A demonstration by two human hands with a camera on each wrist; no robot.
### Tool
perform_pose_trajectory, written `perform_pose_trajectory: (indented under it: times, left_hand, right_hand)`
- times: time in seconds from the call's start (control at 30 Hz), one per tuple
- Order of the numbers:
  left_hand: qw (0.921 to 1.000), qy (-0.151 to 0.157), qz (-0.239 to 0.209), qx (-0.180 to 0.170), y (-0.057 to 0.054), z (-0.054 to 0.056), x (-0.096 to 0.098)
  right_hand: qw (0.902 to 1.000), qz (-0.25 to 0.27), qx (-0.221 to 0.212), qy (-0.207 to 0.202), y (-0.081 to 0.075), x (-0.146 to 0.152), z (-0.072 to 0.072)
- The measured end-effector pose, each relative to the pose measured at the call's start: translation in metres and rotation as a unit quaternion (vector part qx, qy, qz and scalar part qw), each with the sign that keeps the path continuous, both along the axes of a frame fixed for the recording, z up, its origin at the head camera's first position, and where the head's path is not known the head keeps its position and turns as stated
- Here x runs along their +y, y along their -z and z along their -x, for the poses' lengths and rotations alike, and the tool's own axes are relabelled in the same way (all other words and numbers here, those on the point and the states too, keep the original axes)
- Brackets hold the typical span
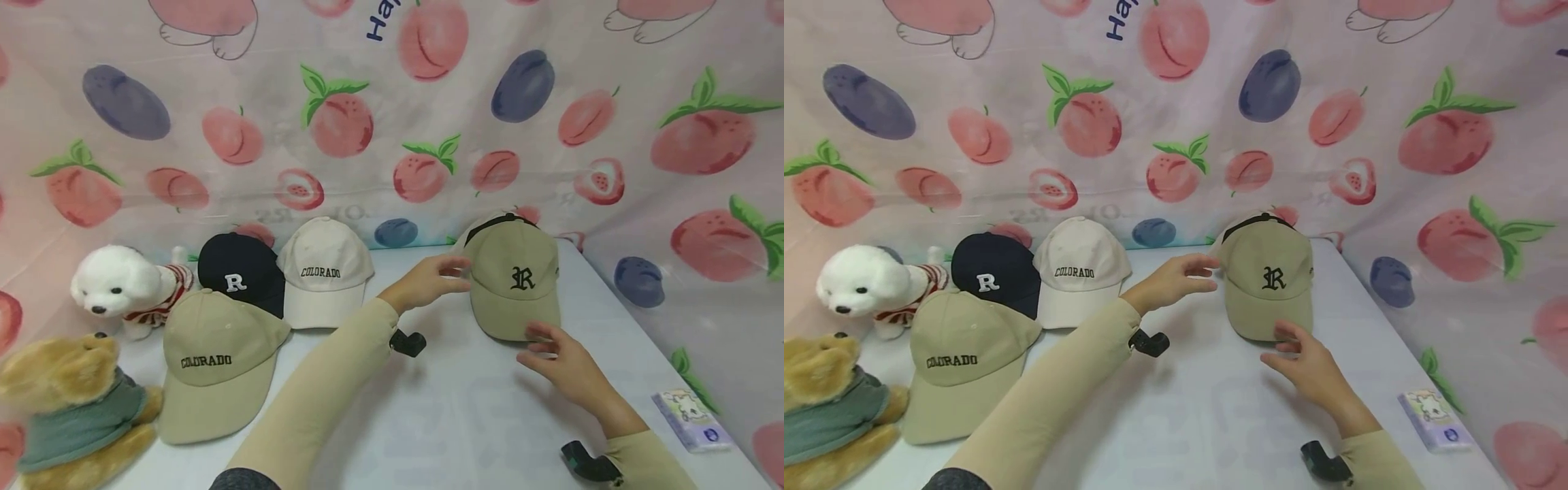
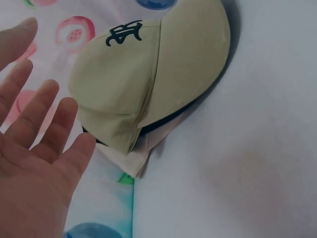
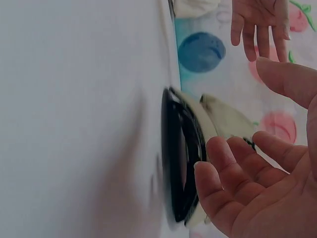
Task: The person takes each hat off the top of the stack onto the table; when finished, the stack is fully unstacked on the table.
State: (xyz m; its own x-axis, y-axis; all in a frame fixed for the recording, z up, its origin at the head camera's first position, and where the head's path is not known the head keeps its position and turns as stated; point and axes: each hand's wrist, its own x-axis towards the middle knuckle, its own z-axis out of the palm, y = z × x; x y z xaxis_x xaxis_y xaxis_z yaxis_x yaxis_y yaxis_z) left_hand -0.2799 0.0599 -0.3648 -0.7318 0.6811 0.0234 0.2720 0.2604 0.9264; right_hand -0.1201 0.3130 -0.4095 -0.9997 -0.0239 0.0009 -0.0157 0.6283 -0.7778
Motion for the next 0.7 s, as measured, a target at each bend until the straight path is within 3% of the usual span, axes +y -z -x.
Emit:
perform_pose_trajectory:
  times: [0.3, 0.5, 0.7]
  left_hand:
    - [0.9998, -0.015, 0.005, -0.007, 0.0, 0.018, 0.033]
    - [0.9994, -0.028, -0.002, -0.022, -0.001, 0.029, 0.045]
    - [0.9986, -0.041, 0.004, -0.034, 0.001, 0.037, 0.054]
  right_hand:
    - [0.9989, -0.017, -0.015, 0.042, -0.001, 0.025, 0.006]
    - [0.9958, -0.019, -0.048, 0.075, 0.005, 0.037, 0.011]
    - [0.9935, -0.027, -0.054, 0.096, 0.009, 0.048, 0.022]
